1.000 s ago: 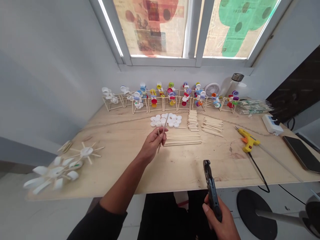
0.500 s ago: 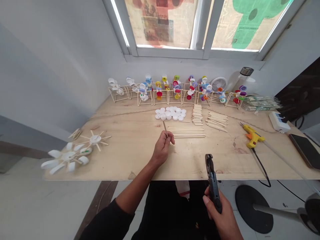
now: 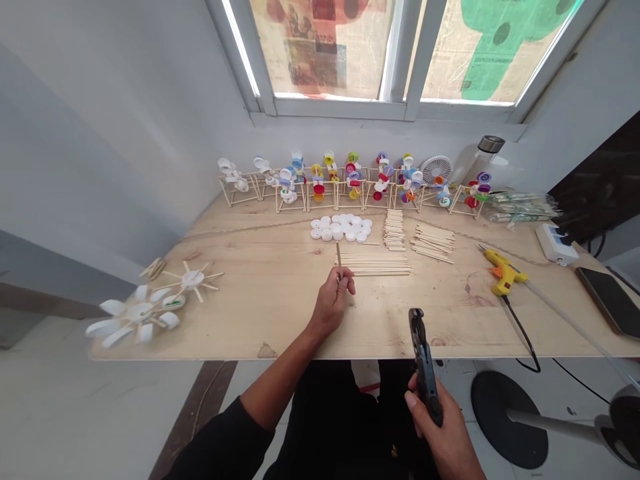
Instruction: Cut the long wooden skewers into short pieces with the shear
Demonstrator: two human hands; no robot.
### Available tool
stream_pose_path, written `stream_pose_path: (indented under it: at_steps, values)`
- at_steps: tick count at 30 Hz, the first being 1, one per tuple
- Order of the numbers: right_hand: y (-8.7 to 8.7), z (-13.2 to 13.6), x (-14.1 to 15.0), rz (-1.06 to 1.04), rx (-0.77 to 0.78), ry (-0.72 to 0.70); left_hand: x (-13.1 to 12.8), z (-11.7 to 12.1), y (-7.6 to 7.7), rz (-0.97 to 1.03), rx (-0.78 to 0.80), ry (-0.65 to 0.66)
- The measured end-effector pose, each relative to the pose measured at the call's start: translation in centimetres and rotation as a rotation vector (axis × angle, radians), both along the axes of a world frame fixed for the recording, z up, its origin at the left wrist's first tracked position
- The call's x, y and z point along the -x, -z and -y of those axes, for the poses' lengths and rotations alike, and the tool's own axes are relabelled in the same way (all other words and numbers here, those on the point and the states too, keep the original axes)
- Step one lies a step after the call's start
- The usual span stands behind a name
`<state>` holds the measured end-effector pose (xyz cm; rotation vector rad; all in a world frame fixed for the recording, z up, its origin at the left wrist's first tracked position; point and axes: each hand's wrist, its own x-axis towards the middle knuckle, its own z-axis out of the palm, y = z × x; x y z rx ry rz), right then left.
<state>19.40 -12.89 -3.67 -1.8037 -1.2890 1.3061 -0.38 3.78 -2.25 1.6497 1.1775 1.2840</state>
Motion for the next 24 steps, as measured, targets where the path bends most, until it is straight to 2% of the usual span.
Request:
stream_pose_path:
  at_steps: [15,20,24]
  values:
    - [0.2,0.2,0.1,-0.016,-0.035,0.017,-0.4,0.2,1.2,0.03,0.114,0.062]
    - [-1.0,-0.5,0.2,-0.016,-0.058,0.009,-0.9,0.4,0.9,0.081,0.132,0.151]
    - [-2.9,-1.7,0.2,0.006,-0.082,-0.033,-1.4,1.3,-0.3,0.209,0.226,0.31]
